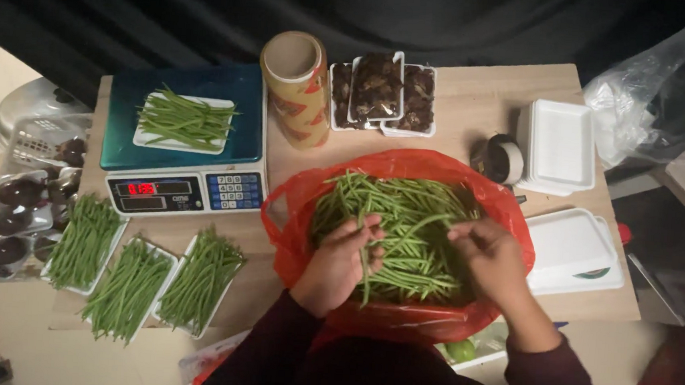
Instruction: Weighing and portioning green beans using a digital scale
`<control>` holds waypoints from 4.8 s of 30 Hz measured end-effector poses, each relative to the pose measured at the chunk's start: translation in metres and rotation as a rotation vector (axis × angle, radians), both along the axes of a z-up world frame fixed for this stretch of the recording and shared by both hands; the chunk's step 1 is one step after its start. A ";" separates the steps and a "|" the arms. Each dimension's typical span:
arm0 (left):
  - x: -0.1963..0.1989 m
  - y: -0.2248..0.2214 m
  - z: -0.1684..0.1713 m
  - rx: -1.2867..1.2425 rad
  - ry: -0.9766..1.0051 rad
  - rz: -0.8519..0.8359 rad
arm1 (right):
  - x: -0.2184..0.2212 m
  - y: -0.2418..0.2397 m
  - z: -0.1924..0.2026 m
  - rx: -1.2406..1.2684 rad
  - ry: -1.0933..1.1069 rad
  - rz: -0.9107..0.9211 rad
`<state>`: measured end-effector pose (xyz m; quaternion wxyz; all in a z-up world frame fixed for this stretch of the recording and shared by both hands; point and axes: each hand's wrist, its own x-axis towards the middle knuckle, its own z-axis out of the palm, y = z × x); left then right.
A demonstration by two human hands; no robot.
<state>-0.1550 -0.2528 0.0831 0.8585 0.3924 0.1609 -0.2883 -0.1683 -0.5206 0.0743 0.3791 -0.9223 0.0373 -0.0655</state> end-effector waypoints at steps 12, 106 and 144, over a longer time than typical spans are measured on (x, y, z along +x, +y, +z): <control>0.009 -0.021 0.026 -0.093 -0.221 -0.042 | -0.006 0.046 0.050 0.884 0.336 -0.130; 0.020 -0.011 0.040 0.297 -0.194 -0.077 | 0.067 -0.040 0.020 -0.027 0.160 0.100; -0.015 -0.067 0.032 0.185 -0.034 0.102 | 0.041 -0.043 0.034 -0.072 -0.058 0.293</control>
